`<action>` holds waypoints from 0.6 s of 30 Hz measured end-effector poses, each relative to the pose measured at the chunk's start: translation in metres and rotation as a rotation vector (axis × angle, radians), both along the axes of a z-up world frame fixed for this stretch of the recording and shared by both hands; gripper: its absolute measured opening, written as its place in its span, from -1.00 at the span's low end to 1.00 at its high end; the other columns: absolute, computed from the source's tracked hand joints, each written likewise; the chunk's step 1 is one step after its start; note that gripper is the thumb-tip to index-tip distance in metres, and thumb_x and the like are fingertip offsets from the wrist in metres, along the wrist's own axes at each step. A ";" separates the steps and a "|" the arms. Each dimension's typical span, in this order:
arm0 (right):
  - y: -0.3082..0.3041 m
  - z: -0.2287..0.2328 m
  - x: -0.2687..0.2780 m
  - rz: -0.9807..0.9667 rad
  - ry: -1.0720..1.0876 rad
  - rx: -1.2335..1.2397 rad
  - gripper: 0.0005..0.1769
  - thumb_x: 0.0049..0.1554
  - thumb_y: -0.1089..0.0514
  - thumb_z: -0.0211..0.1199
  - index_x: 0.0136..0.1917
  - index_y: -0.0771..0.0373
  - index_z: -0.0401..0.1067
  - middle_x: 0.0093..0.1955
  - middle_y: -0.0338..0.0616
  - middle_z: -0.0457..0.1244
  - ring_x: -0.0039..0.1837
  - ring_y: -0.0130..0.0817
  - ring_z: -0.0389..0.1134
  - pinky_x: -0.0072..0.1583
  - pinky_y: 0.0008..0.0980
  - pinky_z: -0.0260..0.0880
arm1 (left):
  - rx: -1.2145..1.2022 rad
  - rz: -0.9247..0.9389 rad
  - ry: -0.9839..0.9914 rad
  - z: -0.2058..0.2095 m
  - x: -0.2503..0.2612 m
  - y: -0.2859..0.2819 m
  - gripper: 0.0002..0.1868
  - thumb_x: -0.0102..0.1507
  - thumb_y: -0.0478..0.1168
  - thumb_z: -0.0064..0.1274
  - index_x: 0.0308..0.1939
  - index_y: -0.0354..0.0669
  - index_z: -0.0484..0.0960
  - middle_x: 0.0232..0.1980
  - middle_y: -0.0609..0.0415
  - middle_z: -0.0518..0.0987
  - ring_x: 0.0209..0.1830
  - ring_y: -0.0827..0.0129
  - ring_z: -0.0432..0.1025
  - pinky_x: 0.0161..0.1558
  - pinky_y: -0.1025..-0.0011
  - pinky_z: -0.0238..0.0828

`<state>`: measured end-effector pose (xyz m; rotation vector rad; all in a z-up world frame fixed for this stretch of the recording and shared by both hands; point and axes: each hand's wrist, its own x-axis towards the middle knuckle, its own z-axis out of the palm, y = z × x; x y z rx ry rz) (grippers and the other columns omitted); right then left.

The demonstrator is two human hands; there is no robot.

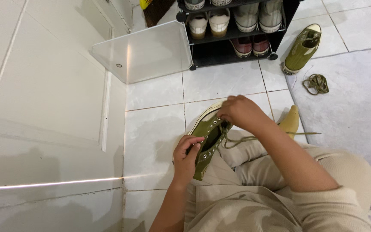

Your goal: The person sits on the floor and removes the shoelaces from a pair of green canvas sneakers. They pull the laces out of the eyelets one at a time, coil the removed laces, and place them on the floor beside the shoes.

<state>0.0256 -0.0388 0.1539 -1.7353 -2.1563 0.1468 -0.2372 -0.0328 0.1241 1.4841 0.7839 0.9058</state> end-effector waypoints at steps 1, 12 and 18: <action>0.002 -0.001 0.002 -0.019 -0.043 0.036 -0.90 0.02 0.15 0.37 -0.13 0.09 0.57 -0.15 -0.27 0.37 0.03 -0.15 0.38 0.10 -0.17 0.35 | -0.019 -0.004 0.005 -0.002 -0.001 -0.001 -0.82 0.33 -0.41 0.00 -0.09 -0.29 0.71 -0.10 0.12 0.54 -0.09 0.44 0.41 0.04 0.54 0.33; -0.004 0.003 0.001 -0.200 0.256 0.450 -0.64 -0.04 0.25 0.24 0.06 0.21 0.55 0.14 -0.02 0.34 0.20 0.02 0.28 0.22 -0.07 0.26 | 0.012 -0.010 -0.022 -0.015 -0.007 0.005 -0.83 0.33 -0.42 0.02 -0.08 -0.32 0.71 -0.07 0.08 0.56 -0.07 0.41 0.41 0.03 0.52 0.32; -0.003 0.006 -0.003 0.010 -0.169 0.043 -0.88 0.04 0.09 0.33 -0.10 -0.01 0.61 -0.11 -0.42 0.41 0.09 -0.35 0.35 0.22 -0.18 0.24 | 0.011 -0.005 -0.035 -0.014 -0.004 0.003 -0.83 0.32 -0.42 0.01 -0.09 -0.33 0.70 -0.06 0.08 0.57 -0.04 0.42 0.43 0.07 0.51 0.34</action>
